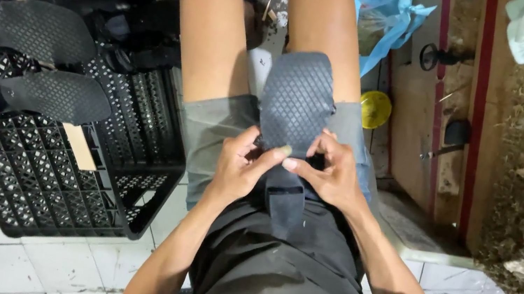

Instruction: Assembling a sandal by fitting straps into the sole and hammering them to secure the bond.

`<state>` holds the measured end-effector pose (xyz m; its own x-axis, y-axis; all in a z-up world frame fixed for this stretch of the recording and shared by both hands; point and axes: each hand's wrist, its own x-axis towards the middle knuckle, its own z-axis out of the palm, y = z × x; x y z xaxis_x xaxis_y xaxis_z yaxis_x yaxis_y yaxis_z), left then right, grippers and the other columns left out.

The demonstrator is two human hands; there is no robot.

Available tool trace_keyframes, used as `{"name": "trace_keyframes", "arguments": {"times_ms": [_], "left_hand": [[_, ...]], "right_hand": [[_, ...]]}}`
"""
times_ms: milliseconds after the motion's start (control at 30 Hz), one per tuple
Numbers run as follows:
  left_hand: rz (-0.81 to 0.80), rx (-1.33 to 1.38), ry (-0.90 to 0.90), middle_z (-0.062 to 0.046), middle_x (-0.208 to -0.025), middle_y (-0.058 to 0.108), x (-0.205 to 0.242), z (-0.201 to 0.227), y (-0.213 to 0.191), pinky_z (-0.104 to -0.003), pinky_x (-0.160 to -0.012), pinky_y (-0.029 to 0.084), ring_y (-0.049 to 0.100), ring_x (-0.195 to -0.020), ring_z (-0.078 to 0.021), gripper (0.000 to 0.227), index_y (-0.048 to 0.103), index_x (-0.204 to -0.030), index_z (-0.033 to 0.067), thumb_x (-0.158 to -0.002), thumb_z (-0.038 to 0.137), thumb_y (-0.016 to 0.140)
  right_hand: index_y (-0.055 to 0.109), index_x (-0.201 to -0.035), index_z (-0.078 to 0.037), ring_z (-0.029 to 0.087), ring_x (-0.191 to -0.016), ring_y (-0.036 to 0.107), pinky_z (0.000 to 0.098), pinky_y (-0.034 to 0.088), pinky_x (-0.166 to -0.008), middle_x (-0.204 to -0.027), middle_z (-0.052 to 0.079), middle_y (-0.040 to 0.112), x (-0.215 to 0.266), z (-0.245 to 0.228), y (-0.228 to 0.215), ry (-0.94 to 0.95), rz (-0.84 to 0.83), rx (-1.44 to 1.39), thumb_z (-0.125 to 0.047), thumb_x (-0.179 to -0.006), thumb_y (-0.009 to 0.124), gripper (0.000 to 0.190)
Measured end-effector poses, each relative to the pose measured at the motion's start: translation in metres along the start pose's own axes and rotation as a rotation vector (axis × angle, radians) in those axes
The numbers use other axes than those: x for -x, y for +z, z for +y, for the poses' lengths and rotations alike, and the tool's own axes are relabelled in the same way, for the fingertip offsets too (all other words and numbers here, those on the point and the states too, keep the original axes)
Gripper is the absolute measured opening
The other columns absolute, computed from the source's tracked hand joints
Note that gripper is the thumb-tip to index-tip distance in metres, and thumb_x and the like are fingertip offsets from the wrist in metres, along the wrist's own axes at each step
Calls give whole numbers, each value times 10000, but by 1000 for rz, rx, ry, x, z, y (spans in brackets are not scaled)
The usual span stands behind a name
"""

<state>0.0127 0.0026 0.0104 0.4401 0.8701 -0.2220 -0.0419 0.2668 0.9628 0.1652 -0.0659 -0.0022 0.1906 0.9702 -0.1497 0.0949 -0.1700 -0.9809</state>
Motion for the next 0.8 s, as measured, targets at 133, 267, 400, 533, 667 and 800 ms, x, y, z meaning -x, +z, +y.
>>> {"name": "trace_keyframes", "arguments": {"times_ms": [133, 267, 400, 533, 667, 800], "left_hand": [[-83, -165, 66, -180, -744, 541, -2, -1, -12, -350, -632, 447, 539, -720, -212, 214, 586, -818, -25, -768, 168, 665], [8, -72, -105, -137, -1043, 467, 1, -3, -6, -341, -857, 377, 435, -967, -211, 219, 634, -755, 8, -778, 224, 664], [97, 158, -93, -111, -989, 466, -1, -23, 1, -299, -665, 538, 413, -974, -157, 202, 659, -817, -33, -700, 121, 716], [27, -58, -13, -108, -960, 499, -3, -16, -1, -314, -977, 265, 403, -1048, -196, 132, 689, -741, 76, -755, 206, 683], [-41, -192, 35, -73, -972, 433, -1, -8, 1, -279, -904, 300, 374, -1003, -172, 261, 621, -663, 68, -855, 232, 555], [-43, -186, 130, -66, -851, 411, 2, -24, -2, -248, -790, 357, 419, -828, -172, 258, 619, -692, 76, -890, 198, 506]], "right_hand": [[468, -635, -18, 117, -542, 451, 335, 322, -862, -459, 78, 499, 1, 10, -2, 28, -7, -32, -100, -699, 730, 282], [507, -630, -32, 183, -533, 501, 301, 365, -723, -517, 90, 515, -9, -11, -2, -38, -84, 51, -116, -701, 729, 247], [598, -778, -10, 120, -654, 539, 273, 427, -735, -674, 70, 614, -19, -28, 12, 37, 0, -143, -62, -615, 791, 257], [585, -791, -10, 87, -676, 552, 260, 465, -725, -688, 53, 629, -13, -17, 11, 127, 56, -232, -34, -617, 787, 268], [561, -874, -14, 114, -736, 570, 265, 496, -699, -773, 53, 612, -11, -10, 16, 199, 126, -360, -10, -615, 773, 335], [570, -801, 19, 131, -646, 599, 262, 519, -596, -688, 91, 619, -18, -20, 21, 192, 160, -461, 21, -644, 742, 233]]}}
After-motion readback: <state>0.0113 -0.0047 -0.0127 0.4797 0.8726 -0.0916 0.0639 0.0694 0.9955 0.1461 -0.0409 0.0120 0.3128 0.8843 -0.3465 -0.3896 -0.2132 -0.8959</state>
